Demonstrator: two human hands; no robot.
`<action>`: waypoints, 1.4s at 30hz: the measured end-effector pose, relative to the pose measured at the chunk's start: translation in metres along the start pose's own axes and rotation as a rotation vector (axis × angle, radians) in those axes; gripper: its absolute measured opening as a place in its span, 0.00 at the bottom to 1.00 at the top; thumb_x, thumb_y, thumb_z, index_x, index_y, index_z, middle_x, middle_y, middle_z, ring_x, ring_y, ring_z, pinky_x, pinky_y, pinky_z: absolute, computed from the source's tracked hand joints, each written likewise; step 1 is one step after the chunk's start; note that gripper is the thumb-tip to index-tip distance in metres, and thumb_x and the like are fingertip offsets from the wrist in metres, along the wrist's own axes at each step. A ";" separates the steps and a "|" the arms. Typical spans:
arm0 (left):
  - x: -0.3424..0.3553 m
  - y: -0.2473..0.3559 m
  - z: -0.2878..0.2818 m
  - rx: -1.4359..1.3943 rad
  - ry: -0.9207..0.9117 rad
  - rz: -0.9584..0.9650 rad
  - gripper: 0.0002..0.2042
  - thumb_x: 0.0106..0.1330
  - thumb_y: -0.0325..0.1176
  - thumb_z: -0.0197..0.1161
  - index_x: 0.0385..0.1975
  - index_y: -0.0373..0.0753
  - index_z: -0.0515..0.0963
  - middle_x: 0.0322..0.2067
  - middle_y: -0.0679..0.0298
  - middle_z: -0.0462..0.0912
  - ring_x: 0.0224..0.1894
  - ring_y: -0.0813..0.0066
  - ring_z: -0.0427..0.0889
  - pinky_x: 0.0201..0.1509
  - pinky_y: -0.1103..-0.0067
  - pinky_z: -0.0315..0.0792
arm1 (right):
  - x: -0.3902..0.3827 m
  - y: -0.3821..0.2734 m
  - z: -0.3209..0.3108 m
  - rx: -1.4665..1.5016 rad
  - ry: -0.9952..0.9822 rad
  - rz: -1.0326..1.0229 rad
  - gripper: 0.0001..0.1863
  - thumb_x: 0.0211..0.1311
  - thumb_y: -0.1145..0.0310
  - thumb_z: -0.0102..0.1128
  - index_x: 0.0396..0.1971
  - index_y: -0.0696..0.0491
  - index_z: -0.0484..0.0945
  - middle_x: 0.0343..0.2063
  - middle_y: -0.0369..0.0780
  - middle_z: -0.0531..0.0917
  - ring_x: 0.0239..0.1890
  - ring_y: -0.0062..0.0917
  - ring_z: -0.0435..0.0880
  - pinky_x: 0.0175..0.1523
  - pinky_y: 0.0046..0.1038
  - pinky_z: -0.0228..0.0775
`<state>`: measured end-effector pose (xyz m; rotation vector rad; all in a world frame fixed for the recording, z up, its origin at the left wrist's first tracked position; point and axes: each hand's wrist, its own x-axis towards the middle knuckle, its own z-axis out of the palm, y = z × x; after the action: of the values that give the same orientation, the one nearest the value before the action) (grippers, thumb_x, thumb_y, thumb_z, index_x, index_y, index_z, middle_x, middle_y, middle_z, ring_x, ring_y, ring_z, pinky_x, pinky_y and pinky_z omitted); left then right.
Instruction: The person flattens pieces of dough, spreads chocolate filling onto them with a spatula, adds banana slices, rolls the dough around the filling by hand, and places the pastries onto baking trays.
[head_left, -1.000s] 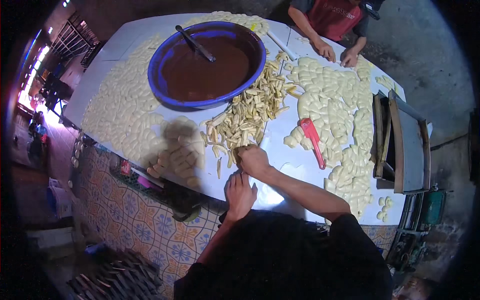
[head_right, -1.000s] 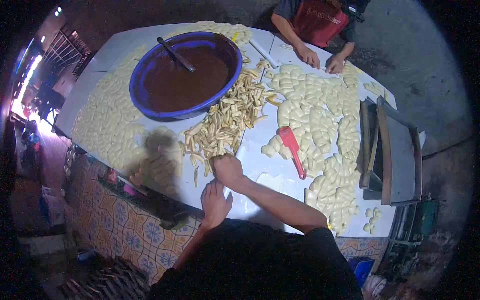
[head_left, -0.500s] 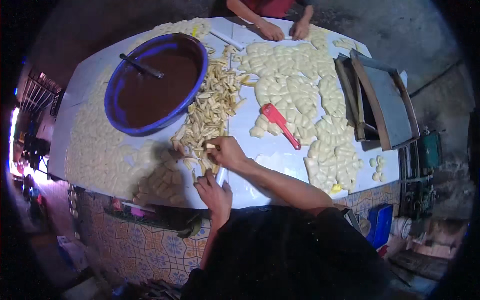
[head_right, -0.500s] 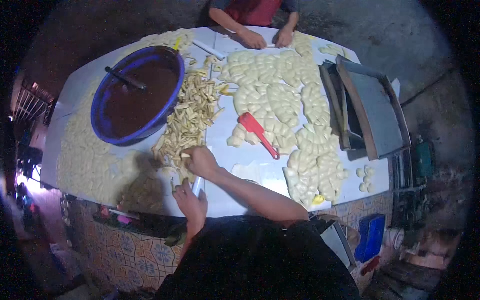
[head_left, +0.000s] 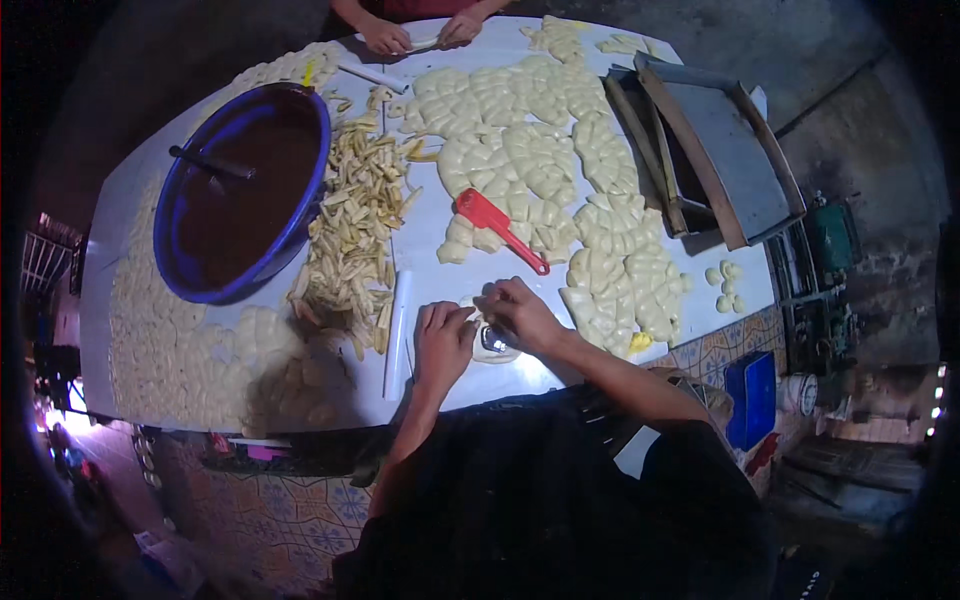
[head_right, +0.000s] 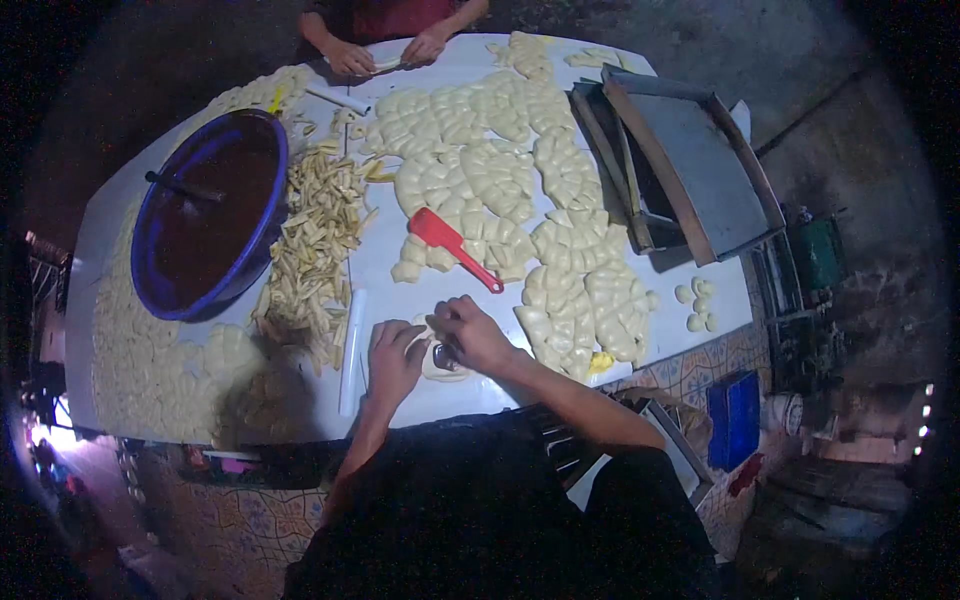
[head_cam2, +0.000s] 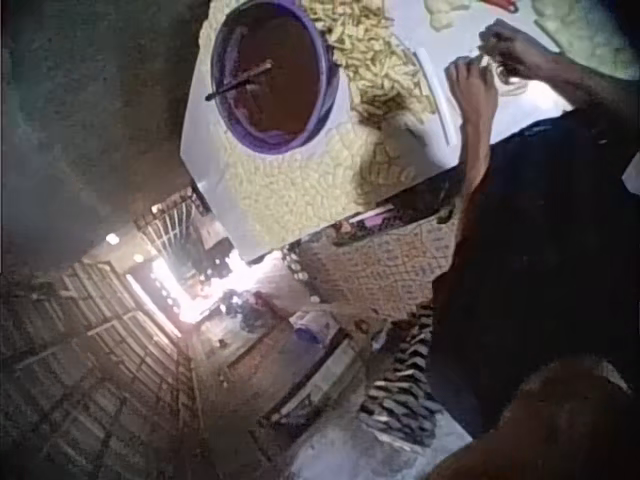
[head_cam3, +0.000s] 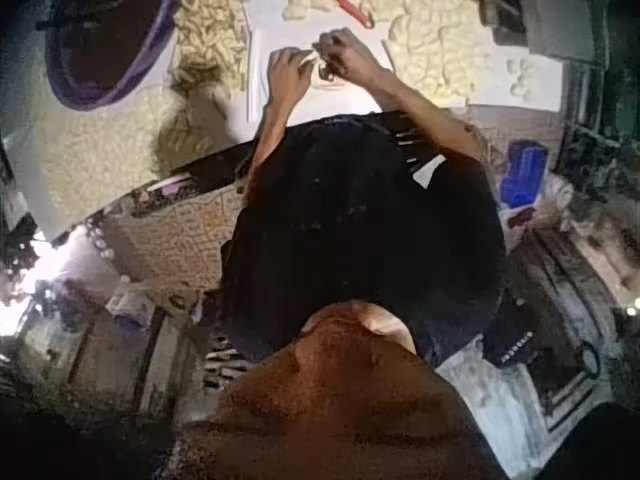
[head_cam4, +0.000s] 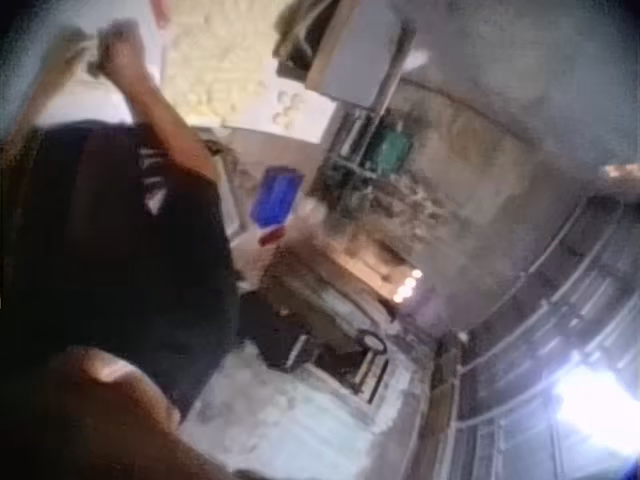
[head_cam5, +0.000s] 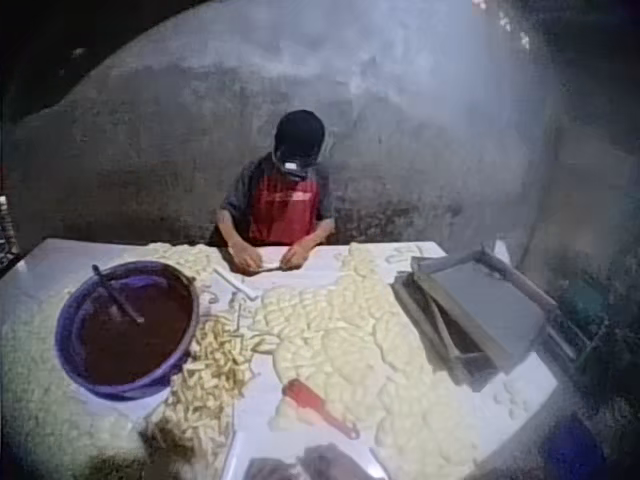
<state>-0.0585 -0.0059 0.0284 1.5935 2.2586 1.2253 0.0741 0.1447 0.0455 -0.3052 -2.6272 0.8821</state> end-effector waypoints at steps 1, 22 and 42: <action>-0.001 0.000 0.004 0.021 0.001 -0.013 0.08 0.58 0.29 0.70 0.38 0.37 0.85 0.38 0.59 0.78 0.44 0.58 0.74 0.49 0.66 0.71 | -0.002 0.006 0.000 0.000 0.009 0.011 0.18 0.47 0.76 0.67 0.43 0.53 0.83 0.37 0.42 0.77 0.44 0.39 0.77 0.48 0.38 0.75; -0.042 0.029 0.006 0.098 -0.089 0.198 0.08 0.54 0.28 0.72 0.33 0.41 0.84 0.43 0.55 0.73 0.47 0.53 0.70 0.50 0.61 0.67 | -0.081 -0.005 0.012 0.221 0.059 -0.046 0.13 0.53 0.79 0.65 0.40 0.58 0.81 0.40 0.46 0.80 0.41 0.42 0.77 0.46 0.40 0.73; -0.016 0.040 0.005 0.175 -0.050 0.113 0.30 0.52 0.28 0.65 0.60 0.34 0.72 0.53 0.48 0.69 0.58 0.45 0.65 0.64 0.51 0.57 | -0.039 0.004 -0.006 -0.009 0.075 -0.150 0.23 0.54 0.75 0.64 0.53 0.56 0.77 0.51 0.47 0.77 0.54 0.43 0.76 0.57 0.42 0.71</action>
<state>-0.0193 -0.0115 0.0466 1.8142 2.3297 1.0219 0.1128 0.1389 0.0374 -0.1381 -2.5472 0.7937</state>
